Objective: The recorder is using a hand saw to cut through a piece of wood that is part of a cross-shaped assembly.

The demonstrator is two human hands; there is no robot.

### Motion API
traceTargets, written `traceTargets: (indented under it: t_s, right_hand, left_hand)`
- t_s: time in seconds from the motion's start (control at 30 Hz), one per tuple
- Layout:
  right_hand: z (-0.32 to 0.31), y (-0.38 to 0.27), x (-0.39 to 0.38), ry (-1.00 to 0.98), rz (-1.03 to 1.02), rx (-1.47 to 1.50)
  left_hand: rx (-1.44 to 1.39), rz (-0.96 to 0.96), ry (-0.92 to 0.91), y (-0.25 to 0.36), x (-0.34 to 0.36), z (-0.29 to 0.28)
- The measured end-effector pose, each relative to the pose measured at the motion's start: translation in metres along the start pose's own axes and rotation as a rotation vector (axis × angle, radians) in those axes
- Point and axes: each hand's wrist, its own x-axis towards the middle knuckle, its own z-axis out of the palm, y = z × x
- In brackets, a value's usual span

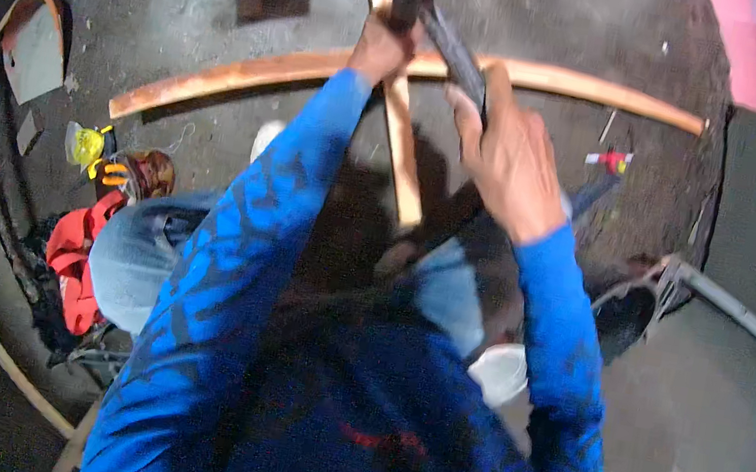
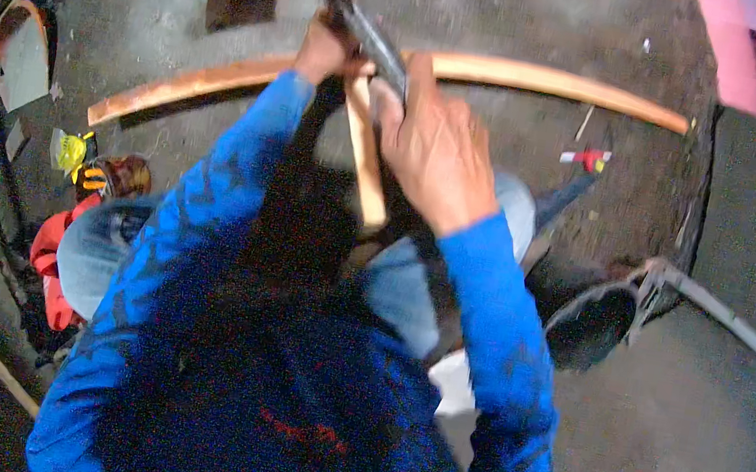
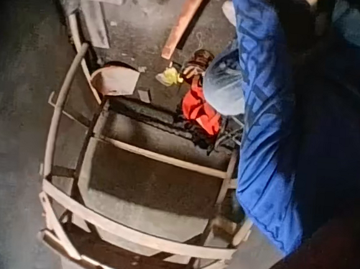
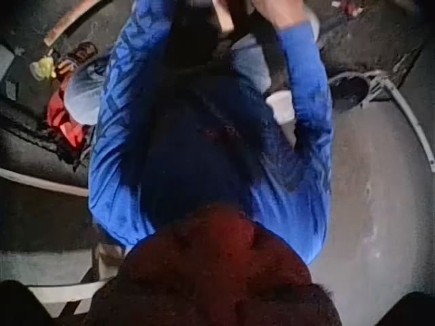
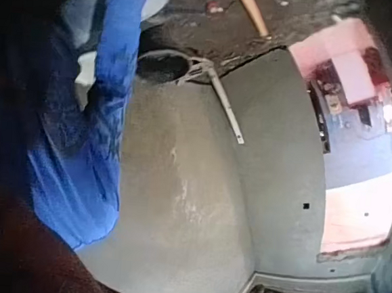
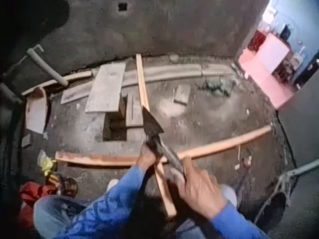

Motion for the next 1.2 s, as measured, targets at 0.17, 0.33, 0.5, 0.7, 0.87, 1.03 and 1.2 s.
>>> traceTargets:
  t_s: [0.17, 0.33, 0.5, 0.7, 0.87, 1.03, 1.2]
  right_hand:
    - [-0.002, 0.000, -0.002, 0.218, -0.154, 0.306]
    - [-0.003, 0.019, 0.010, 0.085, -0.092, -0.001]
    - [-0.009, 0.145, -0.011, 0.337, 0.069, 0.041]
    - [0.071, 0.338, -0.118, 0.264, 0.485, -0.151]
    - [0.174, 0.378, -0.183, 0.242, 0.713, -0.209]
    - [0.148, 0.335, -0.139, 0.231, 0.569, -0.239]
    - [0.042, 0.181, -0.080, 0.370, 0.196, 0.346]
  left_hand:
    - [0.071, -0.001, -0.117, 0.016, 0.000, -0.014]
    - [-0.138, -0.597, -0.065, 0.049, 0.015, -0.020]
    - [-0.140, -0.669, -0.032, 0.057, -0.011, -0.017]
    - [-0.130, -0.186, -0.234, 0.073, -0.090, -0.021]
    - [0.203, -0.069, -0.287, 0.087, -0.137, -0.016]
    - [0.237, -0.106, -0.253, 0.090, -0.150, -0.013]
    - [0.263, -0.224, -0.250, 0.104, -0.131, -0.022]
